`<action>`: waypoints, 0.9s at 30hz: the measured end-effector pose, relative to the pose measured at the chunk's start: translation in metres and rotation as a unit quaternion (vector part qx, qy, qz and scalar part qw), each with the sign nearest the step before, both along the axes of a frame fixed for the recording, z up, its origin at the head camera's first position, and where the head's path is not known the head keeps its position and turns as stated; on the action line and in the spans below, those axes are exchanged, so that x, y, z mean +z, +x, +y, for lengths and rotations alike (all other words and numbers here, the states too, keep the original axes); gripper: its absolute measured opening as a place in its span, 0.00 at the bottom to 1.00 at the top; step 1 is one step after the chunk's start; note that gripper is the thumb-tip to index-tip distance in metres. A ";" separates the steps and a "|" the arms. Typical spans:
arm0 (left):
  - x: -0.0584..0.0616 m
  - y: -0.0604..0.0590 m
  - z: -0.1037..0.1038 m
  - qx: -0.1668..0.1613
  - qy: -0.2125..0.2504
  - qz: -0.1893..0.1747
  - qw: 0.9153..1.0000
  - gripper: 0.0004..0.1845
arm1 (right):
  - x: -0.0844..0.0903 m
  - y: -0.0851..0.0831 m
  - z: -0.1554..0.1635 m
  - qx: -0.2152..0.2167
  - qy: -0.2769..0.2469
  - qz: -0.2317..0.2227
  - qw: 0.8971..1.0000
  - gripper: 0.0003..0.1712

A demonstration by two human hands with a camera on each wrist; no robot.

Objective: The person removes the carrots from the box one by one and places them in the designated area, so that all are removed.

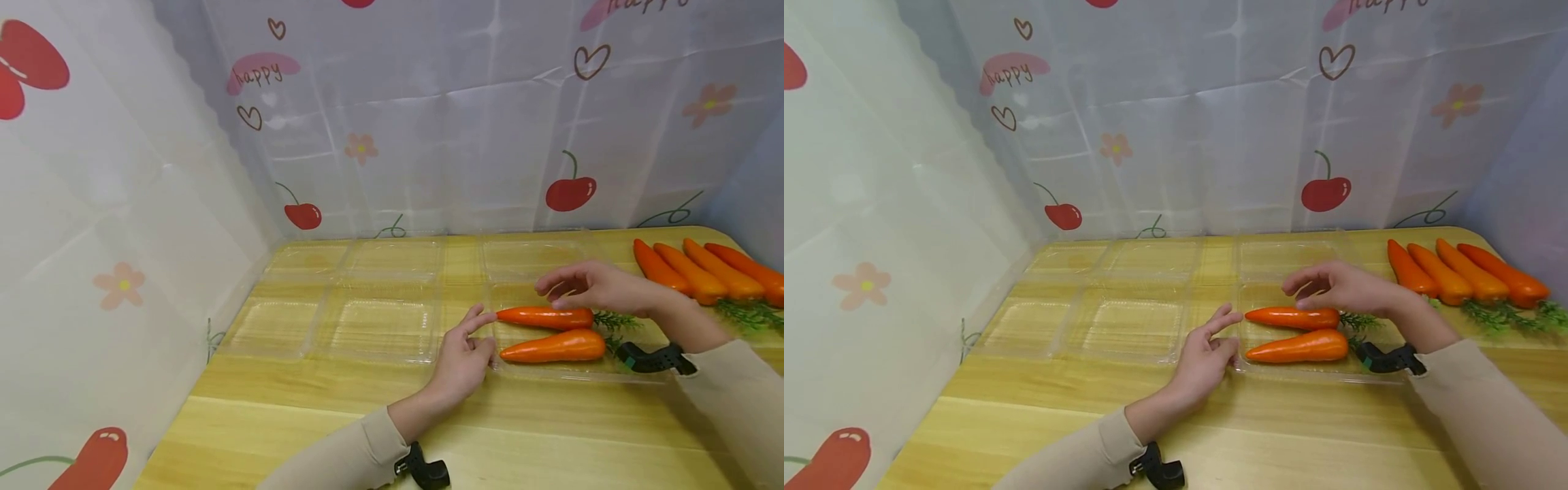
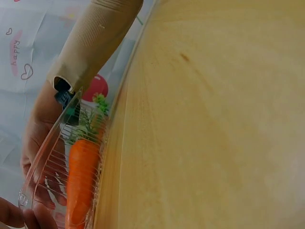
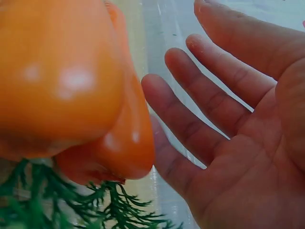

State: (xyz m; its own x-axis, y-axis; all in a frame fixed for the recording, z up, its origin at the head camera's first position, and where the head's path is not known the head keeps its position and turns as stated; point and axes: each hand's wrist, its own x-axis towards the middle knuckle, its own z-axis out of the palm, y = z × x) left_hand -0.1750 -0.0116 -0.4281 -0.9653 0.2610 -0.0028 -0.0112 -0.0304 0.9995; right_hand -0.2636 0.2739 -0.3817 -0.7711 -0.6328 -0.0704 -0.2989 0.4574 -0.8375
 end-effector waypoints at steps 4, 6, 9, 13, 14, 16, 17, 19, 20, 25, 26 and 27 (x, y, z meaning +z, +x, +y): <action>0.000 0.000 0.000 0.001 -0.003 0.002 1.000 0.23 | -0.004 0.000 0.000 0.004 0.010 -0.009 1.000 0.26; 0.000 0.000 0.001 0.001 -0.005 0.003 1.000 0.23 | -0.006 0.000 -0.001 0.007 0.017 -0.014 1.000 0.27; 0.000 0.000 0.001 0.003 -0.008 0.004 1.000 0.23 | -0.008 -0.002 -0.002 0.014 0.031 -0.024 0.999 0.27; 0.000 0.000 0.001 0.005 -0.013 0.002 1.000 0.23 | -0.011 -0.002 -0.004 0.023 0.053 -0.041 0.997 0.28; 0.000 0.000 0.001 0.005 -0.013 0.002 1.000 0.23 | -0.011 -0.003 -0.004 0.023 0.059 -0.045 0.997 0.28; 0.000 0.000 0.001 0.003 -0.014 0.001 1.000 0.23 | -0.011 -0.002 -0.006 0.022 0.073 -0.046 0.996 0.29; 0.000 0.000 0.001 0.002 -0.014 0.001 1.000 0.23 | -0.011 -0.002 -0.006 0.020 0.079 -0.044 0.996 0.29; 0.000 0.000 0.001 0.001 -0.013 0.001 1.000 0.23 | -0.011 -0.002 -0.008 0.018 0.091 -0.038 0.995 0.30; 0.000 0.000 0.001 0.001 -0.013 0.001 1.000 0.23 | -0.011 -0.002 -0.009 0.017 0.097 -0.033 0.995 0.30; 0.001 0.000 0.001 0.001 -0.010 0.001 1.000 0.23 | -0.011 -0.002 -0.011 0.018 0.118 -0.015 0.993 0.32; 0.001 0.000 0.001 0.001 -0.009 0.001 1.000 0.23 | -0.011 -0.003 -0.011 0.016 0.125 -0.009 0.992 0.32; 0.001 0.001 0.001 0.001 -0.008 0.000 1.000 0.23 | -0.011 -0.003 -0.011 0.015 0.129 -0.006 0.992 0.32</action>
